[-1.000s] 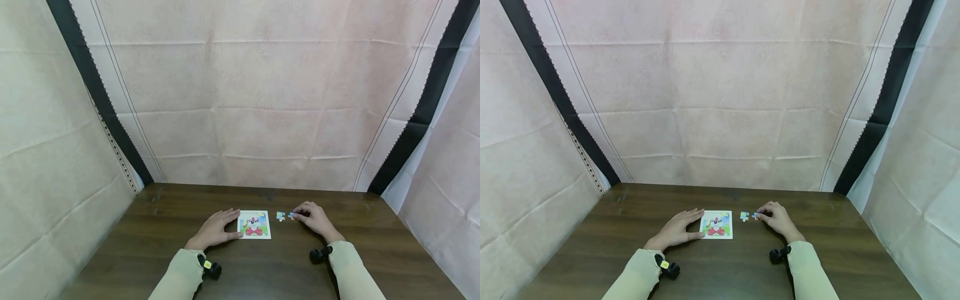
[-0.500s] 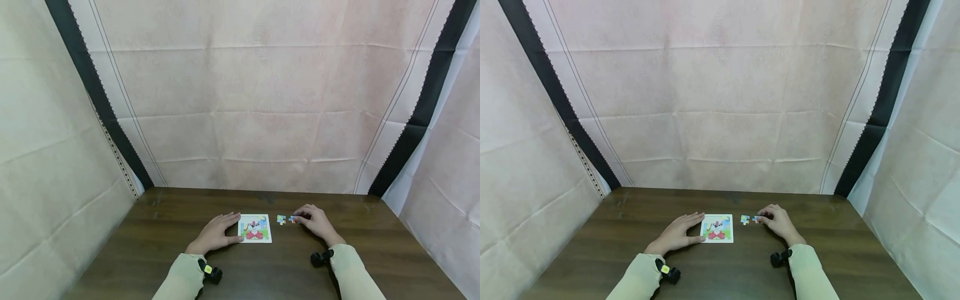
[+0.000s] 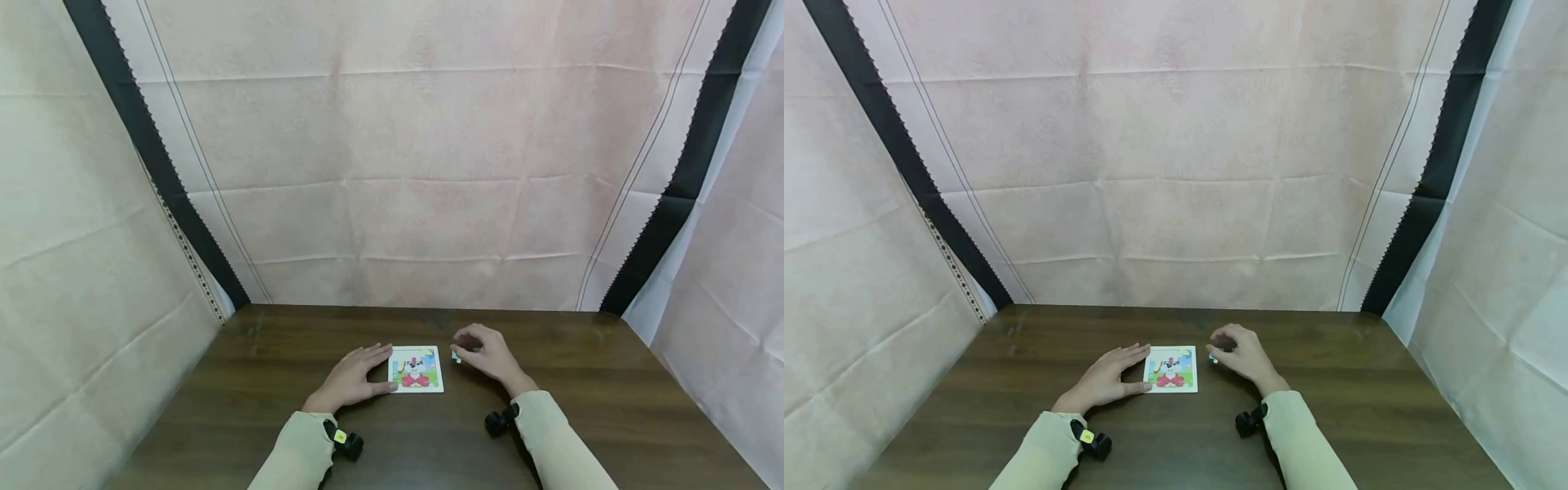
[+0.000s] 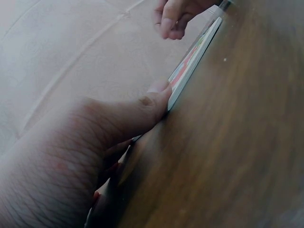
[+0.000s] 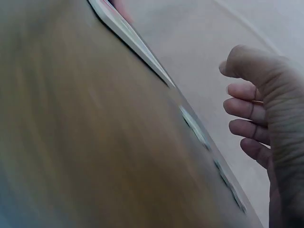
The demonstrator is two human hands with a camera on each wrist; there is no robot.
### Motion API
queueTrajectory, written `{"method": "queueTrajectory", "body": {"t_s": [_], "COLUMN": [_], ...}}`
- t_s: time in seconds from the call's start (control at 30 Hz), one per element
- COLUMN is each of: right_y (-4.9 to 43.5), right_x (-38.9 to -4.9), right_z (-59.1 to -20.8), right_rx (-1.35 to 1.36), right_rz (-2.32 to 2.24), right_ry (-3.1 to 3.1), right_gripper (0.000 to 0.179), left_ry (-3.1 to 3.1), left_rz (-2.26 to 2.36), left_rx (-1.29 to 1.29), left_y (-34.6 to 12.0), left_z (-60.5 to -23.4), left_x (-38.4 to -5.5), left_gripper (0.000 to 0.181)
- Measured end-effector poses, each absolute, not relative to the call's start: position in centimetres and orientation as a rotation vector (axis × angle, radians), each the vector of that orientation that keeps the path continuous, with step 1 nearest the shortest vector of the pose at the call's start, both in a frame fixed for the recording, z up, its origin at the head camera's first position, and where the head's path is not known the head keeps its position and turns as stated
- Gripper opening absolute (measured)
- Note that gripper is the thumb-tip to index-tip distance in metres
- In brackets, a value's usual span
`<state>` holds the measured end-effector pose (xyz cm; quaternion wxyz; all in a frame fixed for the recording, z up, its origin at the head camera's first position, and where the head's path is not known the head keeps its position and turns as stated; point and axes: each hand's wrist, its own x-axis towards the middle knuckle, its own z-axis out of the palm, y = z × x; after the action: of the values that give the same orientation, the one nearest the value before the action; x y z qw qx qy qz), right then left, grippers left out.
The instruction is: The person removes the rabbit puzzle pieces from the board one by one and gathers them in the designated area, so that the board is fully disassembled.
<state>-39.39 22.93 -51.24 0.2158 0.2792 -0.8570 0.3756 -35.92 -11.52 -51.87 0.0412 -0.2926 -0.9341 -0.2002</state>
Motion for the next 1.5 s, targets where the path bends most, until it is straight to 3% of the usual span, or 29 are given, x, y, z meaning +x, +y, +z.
{"method": "queueTrajectory", "body": {"t_s": [0.37,0.87,1.5], "right_y": [18.0,17.3,17.4], "right_x": [-40.1,-40.9,-40.0], "right_z": [-51.1,-50.5,-51.5], "right_rx": [0.981,1.057,1.034], "right_rz": [0.91,0.876,0.977], "right_ry": [-2.384,-2.536,-2.588], "right_gripper": [0.009,0.004,0.008], "left_ry": [-2.854,-2.827,-2.852], "left_rz": [-0.619,-0.61,-0.63], "left_rx": [-0.902,-0.904,-0.911], "left_y": [-10.8,-11.6,-11.4], "left_z": [-51.5,-50.4,-51.8], "left_x": [-35.9,-36.4,-36.1], "left_gripper": [0.087,0.088,0.089]}}
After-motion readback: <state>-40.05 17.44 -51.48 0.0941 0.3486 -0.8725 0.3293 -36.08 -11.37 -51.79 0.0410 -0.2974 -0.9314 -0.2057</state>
